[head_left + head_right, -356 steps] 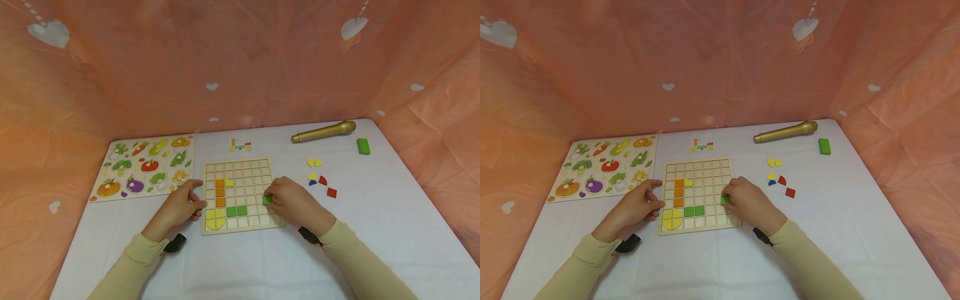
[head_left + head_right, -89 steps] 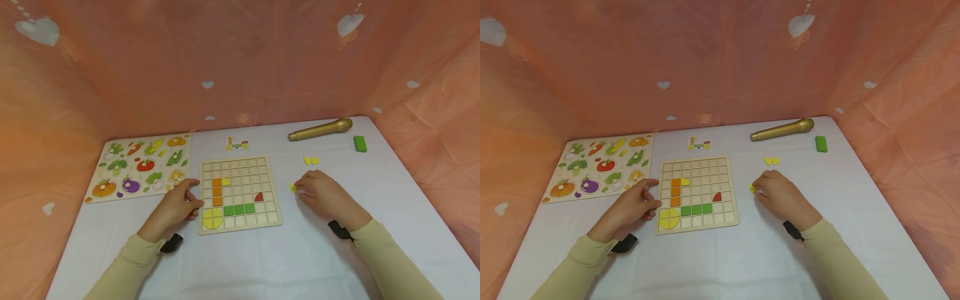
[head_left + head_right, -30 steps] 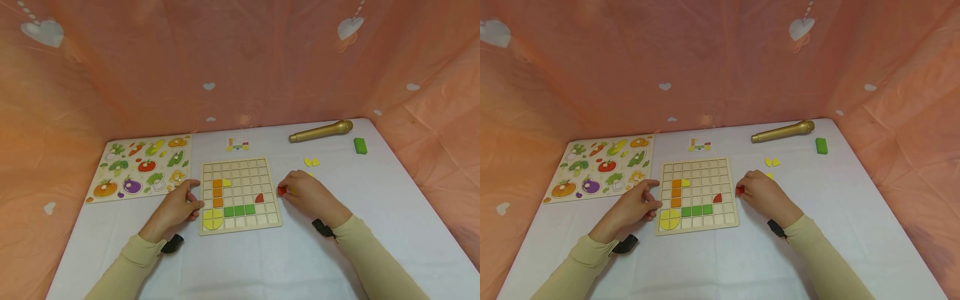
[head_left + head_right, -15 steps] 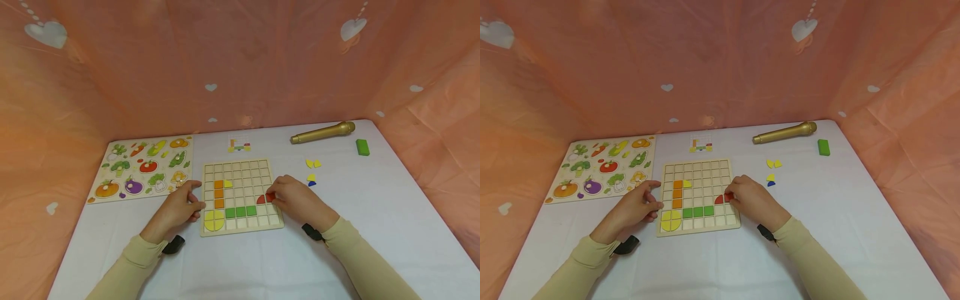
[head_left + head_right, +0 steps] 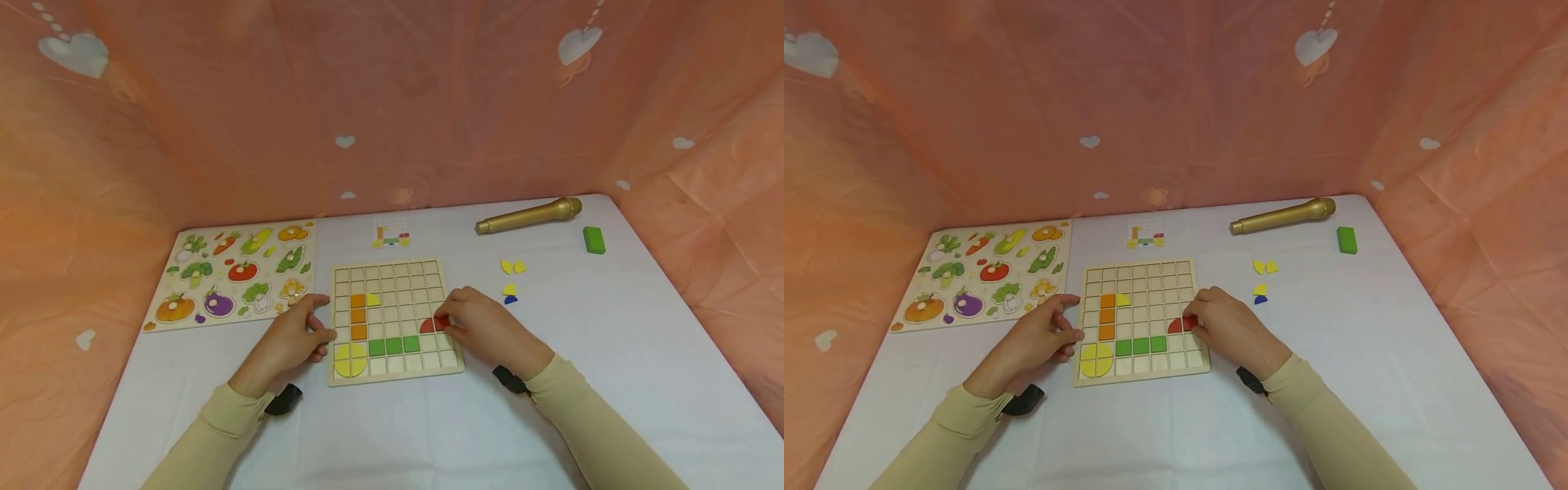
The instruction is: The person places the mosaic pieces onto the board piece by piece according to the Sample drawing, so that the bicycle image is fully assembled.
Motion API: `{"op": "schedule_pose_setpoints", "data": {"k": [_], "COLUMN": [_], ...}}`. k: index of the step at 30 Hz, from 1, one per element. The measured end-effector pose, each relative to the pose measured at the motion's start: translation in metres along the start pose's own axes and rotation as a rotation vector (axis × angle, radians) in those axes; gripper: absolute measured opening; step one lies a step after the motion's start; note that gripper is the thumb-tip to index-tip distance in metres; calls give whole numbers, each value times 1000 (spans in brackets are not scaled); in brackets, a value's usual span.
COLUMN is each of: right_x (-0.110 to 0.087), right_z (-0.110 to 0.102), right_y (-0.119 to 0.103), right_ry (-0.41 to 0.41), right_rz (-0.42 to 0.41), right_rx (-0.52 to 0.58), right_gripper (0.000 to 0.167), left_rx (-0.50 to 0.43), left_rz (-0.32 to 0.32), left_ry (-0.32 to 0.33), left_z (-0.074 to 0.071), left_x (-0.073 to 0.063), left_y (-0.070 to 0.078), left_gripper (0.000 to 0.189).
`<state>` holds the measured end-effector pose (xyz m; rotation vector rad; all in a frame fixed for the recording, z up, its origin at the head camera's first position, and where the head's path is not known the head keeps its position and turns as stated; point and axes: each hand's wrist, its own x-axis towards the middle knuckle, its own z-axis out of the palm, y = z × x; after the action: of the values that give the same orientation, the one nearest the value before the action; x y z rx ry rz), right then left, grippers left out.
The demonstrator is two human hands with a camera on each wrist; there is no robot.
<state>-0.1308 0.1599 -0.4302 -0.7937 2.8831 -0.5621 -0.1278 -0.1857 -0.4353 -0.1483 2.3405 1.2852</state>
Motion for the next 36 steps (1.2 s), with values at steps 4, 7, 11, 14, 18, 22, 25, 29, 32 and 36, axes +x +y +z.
{"op": "schedule_pose_setpoints", "data": {"k": [4, 7, 11, 14, 18, 22, 25, 29, 32, 36], "right_x": [0, 0, 0, 0, 0, 1, 1, 1, 1, 1], "right_z": [0, 0, -1, -1, -1, 0, -1, -1, 0, 0], "right_y": [0, 0, 0, 0, 0, 0, 0, 0, 1, 2], "right_ry": [5, 7, 5, 5, 0, -8, -13, -14, -9, 0], "right_rz": [-10, -13, -16, -19, -12, -2, -1, -5, -9, -9], "right_rx": [-2, 0, 3, 0, 0, 8, 11, 13, 11, 4], "right_gripper": [20, 20, 20, 20, 20, 21, 22, 22, 21, 20], "left_rx": [-4, -15, -25, -26, -31, -31, -26, -3, 27, 47], "left_rz": [1, 0, 2, 9, 6, 2, 2, 0, 3, 9], "left_ry": [-2, -2, -8, -10, -10, -7, -4, 0, 2, 0], "left_z": [0, 0, -1, 0, 0, -1, 0, 0, -1, -2], "left_x": [0, -1, -1, -2, -3, -3, -3, -1, 1, 3], "left_y": [0, 0, 0, 0, 1, 2, 2, 1, 1, 1], "left_gripper": [68, 68, 68, 68, 68, 67, 67, 68, 68, 69]}}
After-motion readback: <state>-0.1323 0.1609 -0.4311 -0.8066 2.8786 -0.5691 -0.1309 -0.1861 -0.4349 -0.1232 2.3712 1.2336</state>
